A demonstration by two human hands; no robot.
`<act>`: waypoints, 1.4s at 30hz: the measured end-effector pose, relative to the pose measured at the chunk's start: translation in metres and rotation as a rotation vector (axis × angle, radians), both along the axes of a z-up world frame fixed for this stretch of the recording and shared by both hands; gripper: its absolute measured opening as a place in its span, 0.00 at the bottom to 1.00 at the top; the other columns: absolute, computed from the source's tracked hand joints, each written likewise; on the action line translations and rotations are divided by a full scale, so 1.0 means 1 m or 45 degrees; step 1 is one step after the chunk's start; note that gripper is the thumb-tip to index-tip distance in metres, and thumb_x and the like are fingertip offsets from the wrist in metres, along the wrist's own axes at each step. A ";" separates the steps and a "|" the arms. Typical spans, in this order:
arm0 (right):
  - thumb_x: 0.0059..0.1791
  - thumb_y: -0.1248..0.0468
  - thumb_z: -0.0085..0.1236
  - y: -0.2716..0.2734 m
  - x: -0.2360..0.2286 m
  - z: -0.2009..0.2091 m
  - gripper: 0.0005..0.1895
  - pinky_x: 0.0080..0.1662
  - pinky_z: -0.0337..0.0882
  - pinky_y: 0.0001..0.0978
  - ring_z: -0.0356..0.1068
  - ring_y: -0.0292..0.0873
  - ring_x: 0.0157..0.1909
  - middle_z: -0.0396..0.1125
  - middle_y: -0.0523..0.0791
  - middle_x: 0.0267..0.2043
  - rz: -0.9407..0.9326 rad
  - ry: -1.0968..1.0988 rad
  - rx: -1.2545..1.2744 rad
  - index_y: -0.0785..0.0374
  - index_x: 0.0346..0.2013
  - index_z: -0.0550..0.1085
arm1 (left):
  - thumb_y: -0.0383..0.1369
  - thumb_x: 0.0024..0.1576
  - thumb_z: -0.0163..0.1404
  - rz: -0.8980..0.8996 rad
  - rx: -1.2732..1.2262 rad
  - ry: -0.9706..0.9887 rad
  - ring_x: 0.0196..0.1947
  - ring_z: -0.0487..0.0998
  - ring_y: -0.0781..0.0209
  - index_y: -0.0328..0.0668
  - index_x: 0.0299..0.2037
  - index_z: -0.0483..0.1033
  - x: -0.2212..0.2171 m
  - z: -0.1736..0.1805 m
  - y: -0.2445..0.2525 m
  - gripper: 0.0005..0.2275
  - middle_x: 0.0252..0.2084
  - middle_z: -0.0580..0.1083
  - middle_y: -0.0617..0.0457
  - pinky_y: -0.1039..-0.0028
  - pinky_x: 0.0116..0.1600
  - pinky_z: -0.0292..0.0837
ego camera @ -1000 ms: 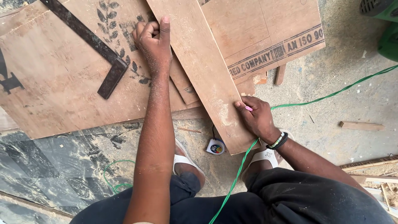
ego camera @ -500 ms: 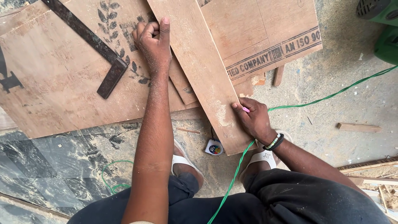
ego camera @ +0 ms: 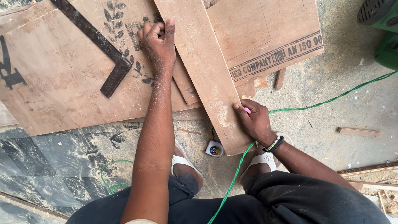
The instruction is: Measuring, marking, and cutting plywood using a circular saw and measuring tape.
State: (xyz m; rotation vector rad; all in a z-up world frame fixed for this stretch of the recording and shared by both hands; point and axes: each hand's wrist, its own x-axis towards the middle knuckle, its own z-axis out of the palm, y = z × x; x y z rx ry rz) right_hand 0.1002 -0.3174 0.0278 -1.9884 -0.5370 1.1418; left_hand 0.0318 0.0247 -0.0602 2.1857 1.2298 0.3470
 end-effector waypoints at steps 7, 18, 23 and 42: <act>0.56 0.51 0.54 0.000 -0.001 0.001 0.20 0.39 0.76 0.37 0.79 0.45 0.37 0.77 0.51 0.37 -0.017 0.010 0.015 0.65 0.45 0.80 | 0.59 0.63 0.49 -0.010 0.033 0.034 0.43 0.60 0.61 0.45 0.27 0.76 -0.002 -0.005 0.001 0.25 0.34 0.63 0.57 0.58 0.53 0.68; 0.56 0.50 0.54 -0.001 -0.001 -0.002 0.20 0.38 0.75 0.37 0.78 0.45 0.36 0.76 0.50 0.36 -0.008 0.008 -0.001 0.65 0.44 0.80 | 0.58 0.64 0.48 -0.016 0.007 -0.023 0.44 0.60 0.61 0.44 0.27 0.76 -0.001 -0.003 0.000 0.25 0.35 0.63 0.57 0.60 0.51 0.70; 0.55 0.51 0.55 0.000 -0.001 -0.001 0.19 0.37 0.75 0.36 0.78 0.43 0.34 0.77 0.48 0.35 -0.033 0.040 -0.011 0.65 0.43 0.80 | 0.56 0.63 0.49 0.023 -0.038 0.010 0.45 0.61 0.60 0.44 0.27 0.75 0.004 0.007 -0.006 0.24 0.36 0.63 0.56 0.62 0.51 0.72; 0.64 0.51 0.29 0.035 0.113 0.004 0.27 0.35 0.69 0.30 0.69 0.40 0.32 0.69 0.48 0.35 -0.075 -0.236 0.626 0.66 0.42 0.73 | 0.57 0.66 0.43 0.126 0.237 0.438 0.81 0.46 0.41 0.52 0.76 0.54 0.040 0.053 -0.116 0.32 0.78 0.46 0.36 0.33 0.79 0.31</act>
